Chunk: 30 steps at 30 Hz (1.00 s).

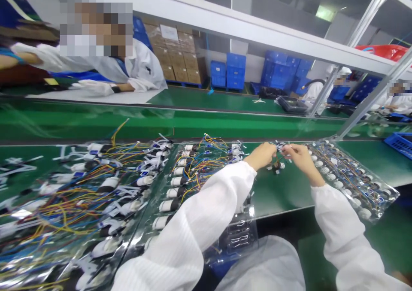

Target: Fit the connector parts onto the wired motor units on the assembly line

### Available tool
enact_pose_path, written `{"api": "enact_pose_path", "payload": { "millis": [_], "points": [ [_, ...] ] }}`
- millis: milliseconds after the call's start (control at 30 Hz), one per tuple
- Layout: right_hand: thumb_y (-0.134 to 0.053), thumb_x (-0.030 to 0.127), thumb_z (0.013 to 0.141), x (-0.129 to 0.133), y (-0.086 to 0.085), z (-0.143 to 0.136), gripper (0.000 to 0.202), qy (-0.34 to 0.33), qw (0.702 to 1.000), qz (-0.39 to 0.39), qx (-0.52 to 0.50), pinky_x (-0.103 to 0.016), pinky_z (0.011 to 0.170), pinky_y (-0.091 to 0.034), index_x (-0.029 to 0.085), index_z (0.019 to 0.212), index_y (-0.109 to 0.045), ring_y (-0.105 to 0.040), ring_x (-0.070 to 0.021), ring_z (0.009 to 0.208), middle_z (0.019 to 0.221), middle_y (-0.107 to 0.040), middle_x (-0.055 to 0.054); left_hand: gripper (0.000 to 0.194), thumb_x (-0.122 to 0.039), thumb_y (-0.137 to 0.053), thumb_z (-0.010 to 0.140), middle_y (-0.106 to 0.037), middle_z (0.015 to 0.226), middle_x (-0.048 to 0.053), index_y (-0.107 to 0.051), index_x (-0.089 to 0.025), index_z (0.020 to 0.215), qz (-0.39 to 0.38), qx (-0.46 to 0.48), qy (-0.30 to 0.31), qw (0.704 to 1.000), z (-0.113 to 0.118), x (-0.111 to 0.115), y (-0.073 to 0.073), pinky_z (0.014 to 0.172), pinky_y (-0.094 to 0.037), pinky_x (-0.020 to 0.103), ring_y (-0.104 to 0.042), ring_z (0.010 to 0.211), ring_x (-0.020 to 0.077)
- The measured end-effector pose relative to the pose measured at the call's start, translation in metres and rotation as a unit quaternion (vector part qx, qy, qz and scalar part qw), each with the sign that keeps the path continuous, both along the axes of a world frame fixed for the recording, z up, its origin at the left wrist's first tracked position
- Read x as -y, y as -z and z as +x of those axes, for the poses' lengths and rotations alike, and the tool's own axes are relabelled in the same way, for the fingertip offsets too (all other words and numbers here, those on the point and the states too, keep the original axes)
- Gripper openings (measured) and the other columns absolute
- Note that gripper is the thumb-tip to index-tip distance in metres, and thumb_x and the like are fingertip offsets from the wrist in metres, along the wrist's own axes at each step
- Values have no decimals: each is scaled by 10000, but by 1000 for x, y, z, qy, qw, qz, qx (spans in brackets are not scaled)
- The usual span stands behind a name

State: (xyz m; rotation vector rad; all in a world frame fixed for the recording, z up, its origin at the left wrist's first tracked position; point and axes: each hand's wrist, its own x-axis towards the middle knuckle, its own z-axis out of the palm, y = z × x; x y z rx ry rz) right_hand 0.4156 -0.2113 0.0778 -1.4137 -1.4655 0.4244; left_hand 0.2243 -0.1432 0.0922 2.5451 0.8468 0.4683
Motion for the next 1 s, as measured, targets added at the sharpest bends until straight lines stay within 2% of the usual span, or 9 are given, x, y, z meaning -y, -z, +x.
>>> {"api": "enact_pose_path", "payload": {
  "millis": [100,233,333,433,633,800,1000],
  "points": [
    [-721,752,790,4,-11,10,565,52,997,59,-21,-384,586,-651,191,775,-791,-772,-277,704,741,-790,-79,223,-370,-668,1017,-751,1062,59,-716,-155,1054,10,33,0,999,-1,-14,-17,888,-604,423,-725,946,206],
    [-534,727,950,10,-31,18,617,151,974,166,-40,-320,583,-601,168,859,-782,-735,-208,684,804,-786,-86,286,-394,-633,1035,-731,861,15,-702,-155,896,28,97,-44,994,-4,-30,-45,838,-588,390,-711,821,180],
    [-690,675,885,13,-43,17,526,156,971,180,-28,-282,513,-540,168,779,-780,-681,-177,580,714,-757,-62,333,-386,-622,1034,-669,720,-19,-671,-164,790,36,136,-74,987,-7,-33,-57,791,-557,366,-668,720,169],
    [-689,642,912,18,-55,14,493,163,967,193,-25,-260,478,-496,176,780,-782,-637,-151,529,670,-734,-45,340,-348,-612,1023,-611,634,-38,-650,-182,728,35,166,-84,982,-7,-29,-59,762,-513,350,-621,665,171],
    [-698,605,930,23,-73,4,455,147,971,191,0,-246,438,-435,181,795,-795,-563,-121,453,617,-699,-23,304,-172,-572,951,-575,572,-27,-644,-199,657,22,207,-82,975,-12,-21,-52,666,-416,320,-539,595,176],
    [-689,593,938,23,-76,-1,443,143,971,190,13,-243,447,-440,186,797,-792,-586,-128,482,665,-727,-37,316,-113,-558,888,-643,594,19,-657,-207,603,18,221,-61,973,-19,-10,-49,657,-387,328,-572,627,205],
    [-690,598,935,34,-75,-12,447,117,980,161,27,-247,448,-458,187,789,-792,-603,-136,485,675,-739,-44,315,-130,-541,911,-704,672,43,-668,-202,631,19,244,-52,968,-20,5,-57,670,-394,325,-606,686,217]
  ]
}}
